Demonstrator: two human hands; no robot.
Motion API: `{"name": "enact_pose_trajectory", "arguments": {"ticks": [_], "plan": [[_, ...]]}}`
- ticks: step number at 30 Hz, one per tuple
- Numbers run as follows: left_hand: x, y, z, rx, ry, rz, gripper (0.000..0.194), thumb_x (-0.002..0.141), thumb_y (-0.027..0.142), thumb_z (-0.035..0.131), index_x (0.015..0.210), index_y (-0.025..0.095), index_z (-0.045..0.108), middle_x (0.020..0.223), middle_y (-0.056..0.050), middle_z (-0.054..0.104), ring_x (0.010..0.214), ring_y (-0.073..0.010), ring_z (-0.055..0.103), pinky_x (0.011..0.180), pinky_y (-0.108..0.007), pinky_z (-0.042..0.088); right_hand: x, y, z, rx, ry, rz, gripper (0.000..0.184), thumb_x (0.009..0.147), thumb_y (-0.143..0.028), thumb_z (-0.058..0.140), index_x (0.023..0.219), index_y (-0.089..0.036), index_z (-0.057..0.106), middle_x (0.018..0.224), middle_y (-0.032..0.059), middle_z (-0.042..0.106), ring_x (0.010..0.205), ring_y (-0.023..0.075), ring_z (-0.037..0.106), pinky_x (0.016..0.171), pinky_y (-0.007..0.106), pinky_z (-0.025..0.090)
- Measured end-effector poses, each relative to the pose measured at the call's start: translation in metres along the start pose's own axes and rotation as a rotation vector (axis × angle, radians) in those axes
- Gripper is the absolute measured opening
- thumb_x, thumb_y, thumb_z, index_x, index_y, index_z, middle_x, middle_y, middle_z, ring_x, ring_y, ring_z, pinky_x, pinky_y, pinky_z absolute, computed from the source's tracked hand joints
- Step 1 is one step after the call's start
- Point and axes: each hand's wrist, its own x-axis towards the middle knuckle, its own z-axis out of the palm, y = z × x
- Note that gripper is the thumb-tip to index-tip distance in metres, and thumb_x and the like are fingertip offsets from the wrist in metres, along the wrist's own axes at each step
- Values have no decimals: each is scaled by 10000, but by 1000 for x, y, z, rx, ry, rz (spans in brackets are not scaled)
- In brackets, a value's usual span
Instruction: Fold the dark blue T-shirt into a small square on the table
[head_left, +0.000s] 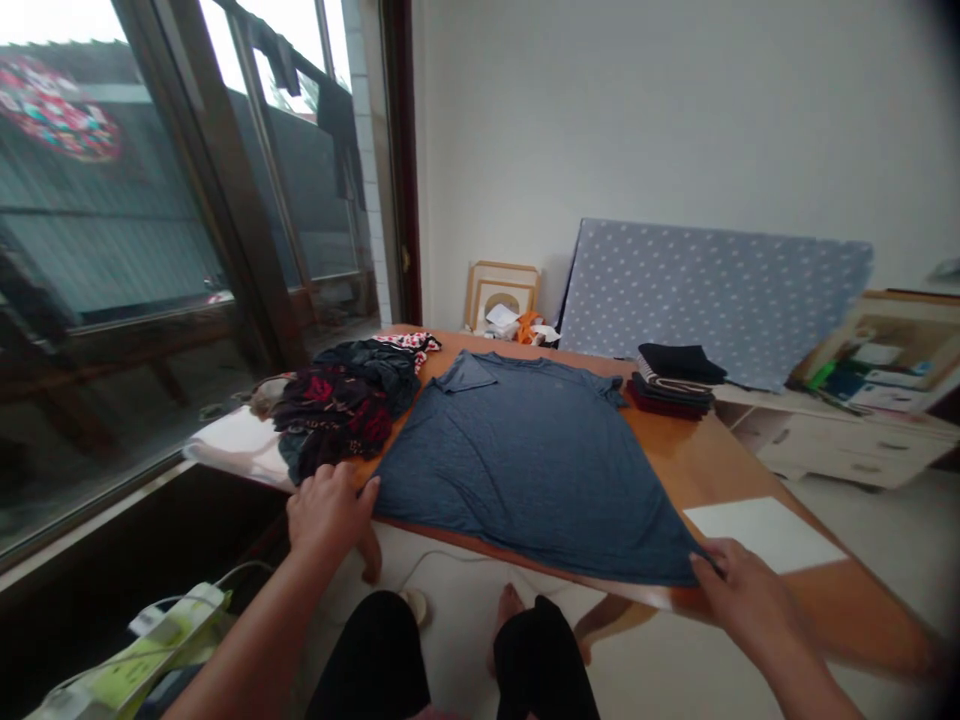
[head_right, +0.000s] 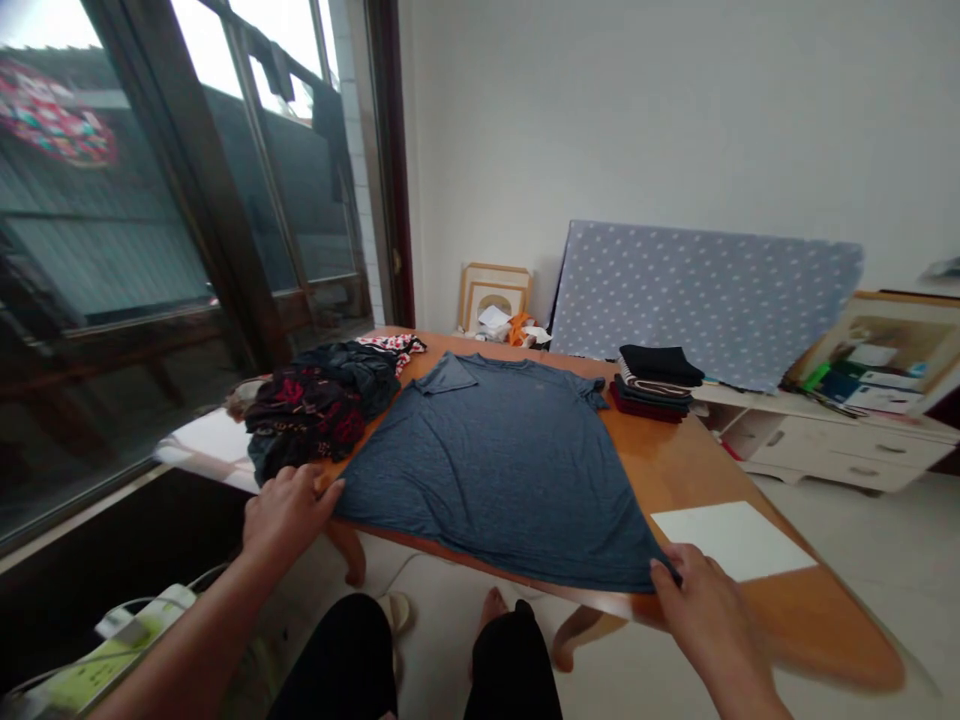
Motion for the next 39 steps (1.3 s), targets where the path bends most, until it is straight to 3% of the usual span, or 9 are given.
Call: {"name": "enact_pose_trajectory", "arguments": {"ticks": [6, 10, 15, 19, 23, 26, 30, 33, 39], "plan": [[6, -4, 3, -145, -152, 76, 353, 930, 442, 417, 1141, 247, 622, 1131, -76, 702, 1077, -284, 635, 857, -390, 414, 4, -1, 3, 99, -40, 77, 381, 754, -422, 552, 1059, -224, 667, 968, 116, 739, 942, 304, 696, 772, 365, 501], [16, -13, 2, -214, -212, -19, 324, 882, 369, 454, 1152, 264, 599, 1130, -46, 718, 1070, -266, 650, 819, -359, 414, 5, 5, 5, 185, -82, 126, 427, 743, -421, 552, 1125, -242, 619, 959, 93, 749, 901, 288, 707, 755, 354, 495], [23, -27, -3, -198, -235, -101, 284, 877, 405, 434, 1072, 279, 597, 1096, -44, 722, 1032, -299, 656, 788, -384, 407, 5, 14, 8, 234, -62, 178, 439, 710, -424, 555, 1109, -252, 619, 895, 72, 751, 816, 279, 708, 700, 350, 492], [16, -16, -8, -125, -159, -54, 305, 867, 375, 452, 1100, 253, 606, 1135, -92, 685, 1059, -332, 618, 837, -441, 399, 6, 20, 7, 149, -69, 148, 475, 720, -432, 566, 1148, -232, 619, 886, 85, 733, 786, 282, 691, 693, 365, 487], [3, 17, -11, -130, 3, 166, 290, 883, 339, 473, 1099, 235, 636, 1122, -104, 645, 1078, -322, 563, 878, -447, 384, 7, 6, 1, 8, 37, -10, 439, 774, -417, 551, 1150, -207, 631, 993, 118, 702, 921, 288, 656, 822, 399, 480], [-10, 49, -10, -320, -52, 442, 247, 906, 288, 480, 1062, 229, 662, 1071, -80, 643, 1029, -259, 557, 875, -389, 389, 3, -26, 0, -2, 60, -223, 352, 831, -390, 515, 1110, -234, 662, 1067, 98, 681, 1013, 275, 615, 916, 416, 452], [-28, 83, -11, -535, -188, 705, 240, 935, 285, 491, 1068, 261, 689, 1036, -52, 650, 991, -219, 547, 850, -347, 381, -11, -72, 9, 73, -87, -481, 314, 891, -389, 499, 1107, -265, 690, 1089, 70, 663, 1037, 249, 586, 915, 395, 449], [-36, 89, -15, -564, -248, 765, 207, 931, 299, 514, 981, 274, 713, 984, -37, 651, 960, -213, 537, 827, -343, 361, -21, -82, 12, 78, -165, -530, 261, 890, -365, 533, 1062, -300, 718, 1019, 53, 666, 984, 239, 589, 880, 387, 448], [-35, 82, -27, -560, -339, 787, 232, 938, 324, 500, 859, 251, 705, 890, -25, 643, 885, -192, 532, 810, -338, 347, -24, -75, 6, 141, -191, -512, 221, 922, -357, 513, 936, -293, 724, 940, 39, 664, 931, 222, 591, 842, 361, 441]]}}
